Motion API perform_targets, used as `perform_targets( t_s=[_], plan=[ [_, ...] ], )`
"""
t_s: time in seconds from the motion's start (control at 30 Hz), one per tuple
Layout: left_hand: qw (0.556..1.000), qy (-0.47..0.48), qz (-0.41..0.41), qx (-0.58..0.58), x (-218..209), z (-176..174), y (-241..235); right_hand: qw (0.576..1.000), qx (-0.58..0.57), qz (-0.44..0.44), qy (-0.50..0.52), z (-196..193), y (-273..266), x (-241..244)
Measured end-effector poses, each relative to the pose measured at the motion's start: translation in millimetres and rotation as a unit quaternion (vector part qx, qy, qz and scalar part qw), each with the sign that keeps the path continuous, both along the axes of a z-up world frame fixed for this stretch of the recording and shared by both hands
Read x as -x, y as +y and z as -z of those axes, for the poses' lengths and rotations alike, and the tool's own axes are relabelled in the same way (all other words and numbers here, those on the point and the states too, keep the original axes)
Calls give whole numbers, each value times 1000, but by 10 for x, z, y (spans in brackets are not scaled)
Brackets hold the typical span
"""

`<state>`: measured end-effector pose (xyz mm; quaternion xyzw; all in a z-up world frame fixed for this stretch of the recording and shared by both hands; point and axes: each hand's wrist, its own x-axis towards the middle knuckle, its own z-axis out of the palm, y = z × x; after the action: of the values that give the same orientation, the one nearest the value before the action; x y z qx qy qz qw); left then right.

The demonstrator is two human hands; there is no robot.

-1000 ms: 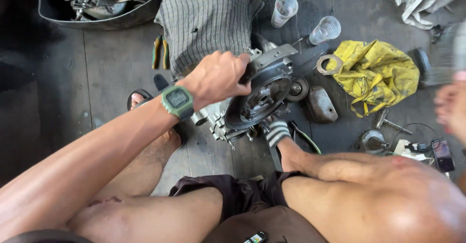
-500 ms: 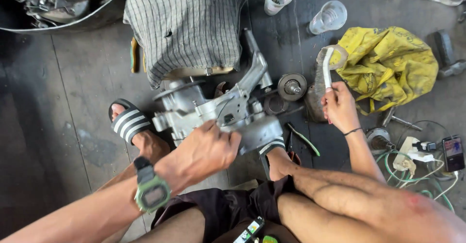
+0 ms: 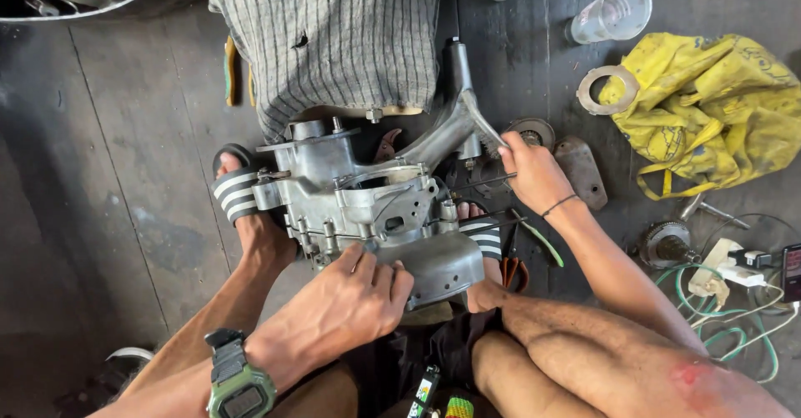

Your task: Cleaning and maintaining a motorcycle engine casing using a toothbrush and mechanical tools.

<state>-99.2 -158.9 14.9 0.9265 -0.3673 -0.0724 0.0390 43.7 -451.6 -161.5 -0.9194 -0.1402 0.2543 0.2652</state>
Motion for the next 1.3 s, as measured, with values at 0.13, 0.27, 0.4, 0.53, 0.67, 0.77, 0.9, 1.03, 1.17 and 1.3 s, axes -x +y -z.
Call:
perform_targets(
  t_s=[0.13,0.27,0.4,0.53,0.67,0.77,0.9,1.03,1.17,1.3],
  plan=[
    [996,62,-19,53,-93,-26,77,997,21,-58,-44,-129,79,-73],
    [993,99,-20,67,-96,24,157,994,-28,-83,-68,-27,42,-149],
    [991,108,-15,72,-176,29,199,985,-129,-75,-83,442,-70,151],
    [984,146,-14,105,-236,114,218,979,-167,-107,37,590,-161,218],
    [983,159,-2,95,-263,133,224,989,-136,-5,-52,484,-231,-65],
    [982,164,6,95,-255,167,233,972,-22,-220,-75,206,-292,-207],
    [981,157,18,111,-285,117,289,907,110,-310,-263,109,-188,-618],
    [981,156,26,111,-192,196,435,903,99,-347,-232,83,120,-782],
    [977,177,9,121,-191,307,510,913,74,-368,-159,116,316,-841],
    [977,166,-17,136,-166,409,472,927,173,-317,-104,67,239,-1137]
  ],
)
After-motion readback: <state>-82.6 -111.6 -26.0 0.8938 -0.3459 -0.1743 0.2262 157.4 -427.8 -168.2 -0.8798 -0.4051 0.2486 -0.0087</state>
